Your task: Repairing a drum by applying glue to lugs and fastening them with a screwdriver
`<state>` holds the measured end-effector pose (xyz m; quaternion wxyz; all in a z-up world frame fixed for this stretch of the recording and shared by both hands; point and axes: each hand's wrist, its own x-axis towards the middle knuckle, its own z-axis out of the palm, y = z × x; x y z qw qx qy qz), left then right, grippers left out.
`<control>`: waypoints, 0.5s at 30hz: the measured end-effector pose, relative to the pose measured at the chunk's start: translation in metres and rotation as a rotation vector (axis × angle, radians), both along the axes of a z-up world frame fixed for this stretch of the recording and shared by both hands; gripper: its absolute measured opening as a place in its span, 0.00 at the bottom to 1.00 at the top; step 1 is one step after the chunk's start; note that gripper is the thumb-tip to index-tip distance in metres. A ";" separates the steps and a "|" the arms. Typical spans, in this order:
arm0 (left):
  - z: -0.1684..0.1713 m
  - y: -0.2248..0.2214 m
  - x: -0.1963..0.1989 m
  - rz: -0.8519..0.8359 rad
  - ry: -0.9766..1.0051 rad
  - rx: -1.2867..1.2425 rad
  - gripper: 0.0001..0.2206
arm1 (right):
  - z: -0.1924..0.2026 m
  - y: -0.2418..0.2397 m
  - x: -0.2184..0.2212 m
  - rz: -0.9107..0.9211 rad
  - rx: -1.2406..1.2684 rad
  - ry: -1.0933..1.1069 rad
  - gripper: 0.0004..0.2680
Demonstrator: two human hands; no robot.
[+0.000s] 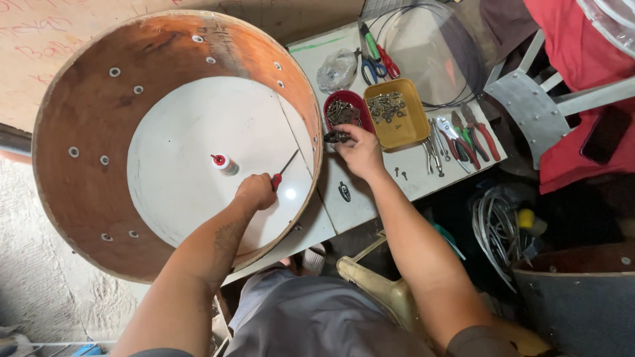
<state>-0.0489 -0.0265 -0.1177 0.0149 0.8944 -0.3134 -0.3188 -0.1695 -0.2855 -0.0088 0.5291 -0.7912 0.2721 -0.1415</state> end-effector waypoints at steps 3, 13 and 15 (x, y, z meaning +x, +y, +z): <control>0.049 0.001 0.003 0.100 0.030 -0.020 0.23 | 0.004 0.000 0.004 0.009 -0.044 0.032 0.17; 0.119 0.013 0.012 0.122 -0.191 -0.171 0.14 | 0.040 0.010 -0.001 0.075 -0.120 0.040 0.16; 0.130 0.012 0.005 0.113 -0.210 -0.218 0.13 | 0.026 0.000 0.005 0.074 -0.139 0.044 0.16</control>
